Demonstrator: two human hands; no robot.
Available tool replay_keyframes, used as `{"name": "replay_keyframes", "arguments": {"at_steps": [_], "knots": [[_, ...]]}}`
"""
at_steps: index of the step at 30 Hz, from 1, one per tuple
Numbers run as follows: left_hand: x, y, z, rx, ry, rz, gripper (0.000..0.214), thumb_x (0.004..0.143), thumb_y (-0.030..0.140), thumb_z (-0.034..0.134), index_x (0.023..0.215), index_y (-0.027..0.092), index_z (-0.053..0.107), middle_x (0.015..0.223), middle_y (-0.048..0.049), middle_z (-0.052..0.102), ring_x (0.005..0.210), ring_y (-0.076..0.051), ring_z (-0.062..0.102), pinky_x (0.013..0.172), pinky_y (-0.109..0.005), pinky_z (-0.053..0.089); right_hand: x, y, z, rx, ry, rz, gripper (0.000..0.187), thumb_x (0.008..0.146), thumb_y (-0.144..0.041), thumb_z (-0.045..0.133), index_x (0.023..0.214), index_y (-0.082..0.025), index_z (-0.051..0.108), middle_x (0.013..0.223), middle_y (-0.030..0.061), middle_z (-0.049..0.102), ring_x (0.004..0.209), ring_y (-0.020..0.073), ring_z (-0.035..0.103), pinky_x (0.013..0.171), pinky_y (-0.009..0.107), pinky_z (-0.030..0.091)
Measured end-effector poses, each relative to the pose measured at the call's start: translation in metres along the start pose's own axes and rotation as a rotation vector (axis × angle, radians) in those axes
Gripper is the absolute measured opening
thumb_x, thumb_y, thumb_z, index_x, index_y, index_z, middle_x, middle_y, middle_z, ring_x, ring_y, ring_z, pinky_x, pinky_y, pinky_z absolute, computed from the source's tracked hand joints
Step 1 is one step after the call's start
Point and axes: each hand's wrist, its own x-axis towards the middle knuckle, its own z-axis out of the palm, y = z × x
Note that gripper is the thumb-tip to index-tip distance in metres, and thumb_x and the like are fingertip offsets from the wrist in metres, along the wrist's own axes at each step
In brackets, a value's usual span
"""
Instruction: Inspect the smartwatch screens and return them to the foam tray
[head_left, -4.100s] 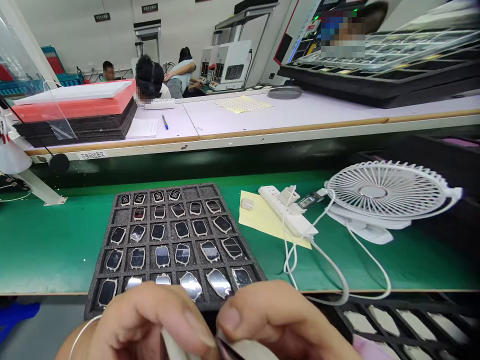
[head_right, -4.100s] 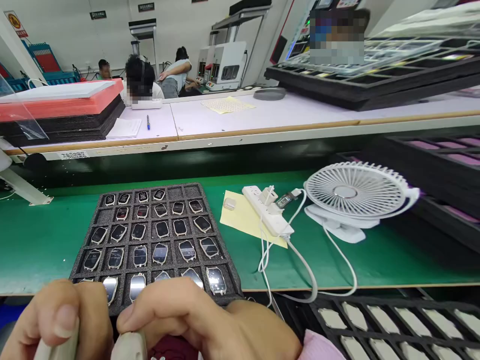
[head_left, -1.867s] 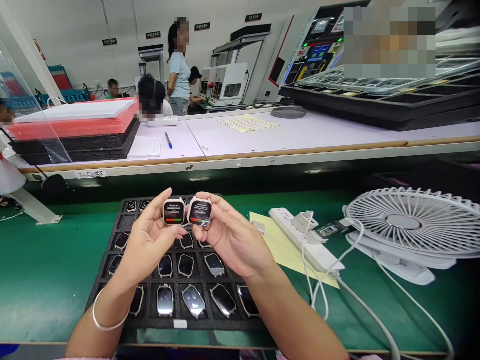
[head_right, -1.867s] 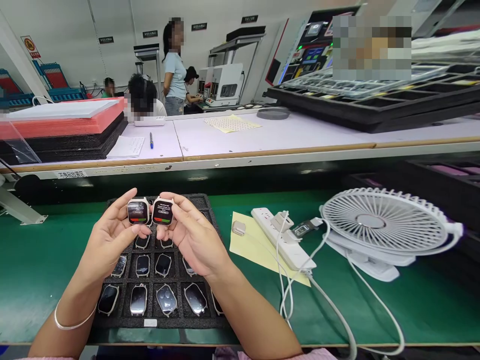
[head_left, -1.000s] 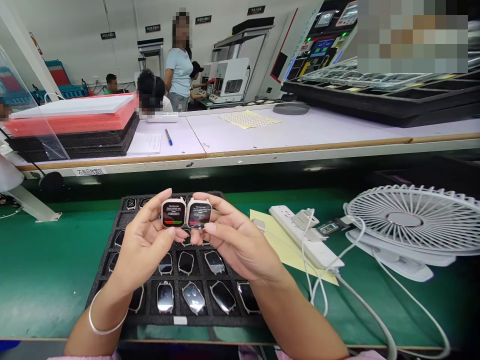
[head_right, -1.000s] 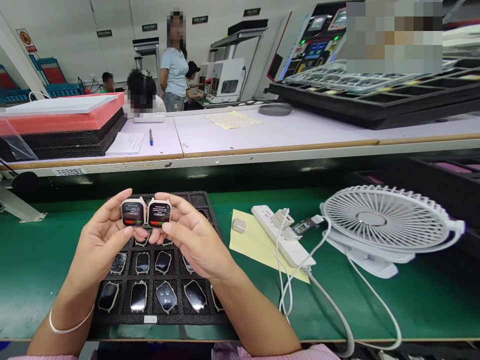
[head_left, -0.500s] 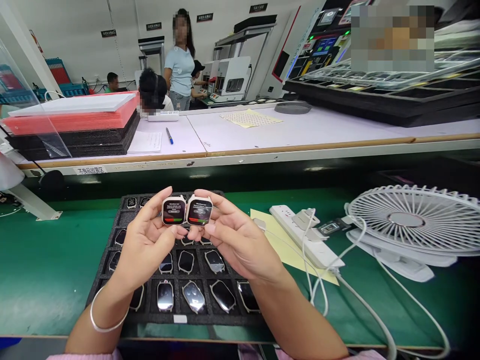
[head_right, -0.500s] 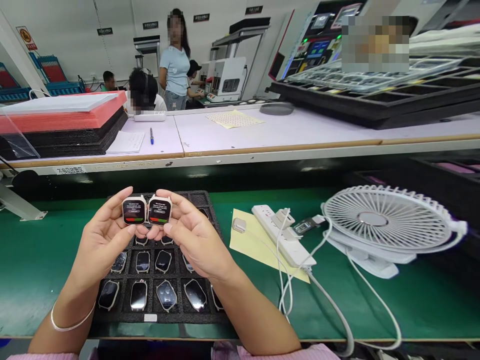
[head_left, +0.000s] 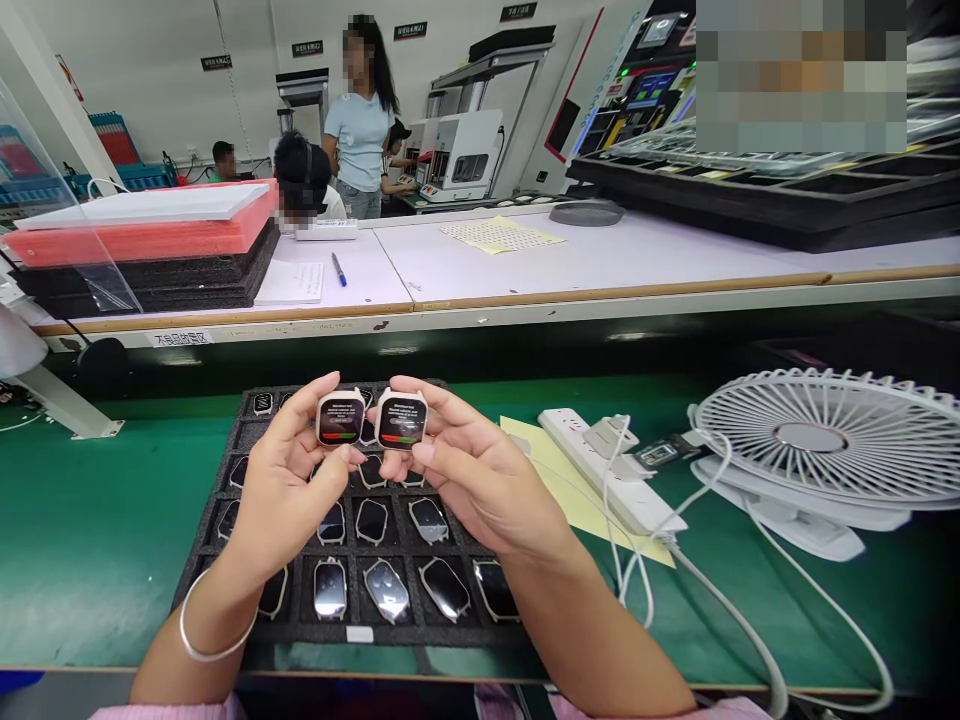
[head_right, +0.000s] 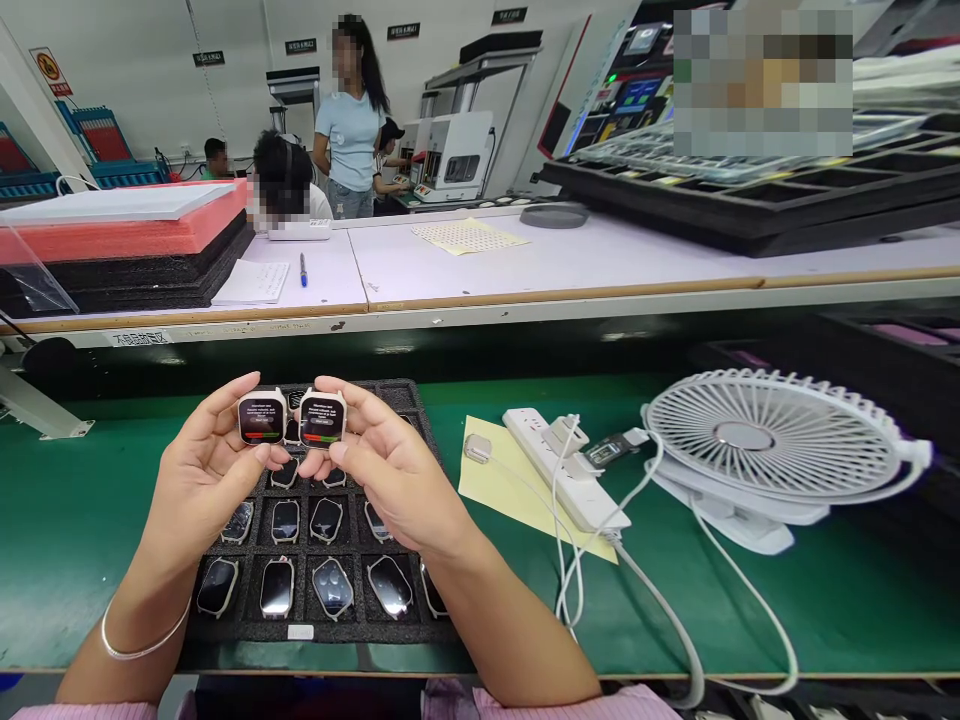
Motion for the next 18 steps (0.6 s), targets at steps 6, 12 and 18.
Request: {"name": "replay_keyframes", "arguments": {"at_steps": [6, 12, 18], "knots": [[0.0032, -0.0025, -0.0012, 0.025, 0.01, -0.01, 0.049, 0.084, 0.013, 0.068, 0.13, 0.022, 0.057, 0.113, -0.0068, 0.068, 0.081, -0.012, 0.069, 0.071, -0.023, 0.061, 0.0023, 0.0022, -0.0011, 0.009, -0.013, 0.003, 0.041, 0.085, -0.018, 0.067, 0.125, -0.025, 0.06, 0.1, 0.003, 0.068, 0.069, 0.0136, 0.066, 0.069, 0.032, 0.053], [0.0039, -0.0021, -0.0004, 0.046, 0.005, -0.038, 0.048, 0.082, 0.014, 0.068, 0.128, 0.021, 0.057, 0.108, -0.007, 0.068, 0.08, -0.012, 0.067, 0.068, -0.021, 0.058, 0.0053, 0.0053, -0.0019, -0.006, 0.011, 0.004, 0.035, 0.085, -0.026, 0.071, 0.119, -0.023, 0.062, 0.091, 0.0023, 0.066, 0.063, 0.0123, 0.061, 0.062, 0.029, 0.05], [0.0041, -0.0012, -0.0002, 0.037, -0.004, -0.034, 0.048, 0.082, 0.014, 0.068, 0.128, 0.02, 0.056, 0.109, -0.0069, 0.068, 0.08, -0.01, 0.066, 0.068, -0.02, 0.057, 0.0056, 0.006, -0.0032, -0.017, 0.024, 0.017, 0.032, 0.086, -0.031, 0.073, 0.115, -0.022, 0.062, 0.094, 0.0028, 0.068, 0.058, 0.0096, 0.057, 0.058, 0.027, 0.048]]}}
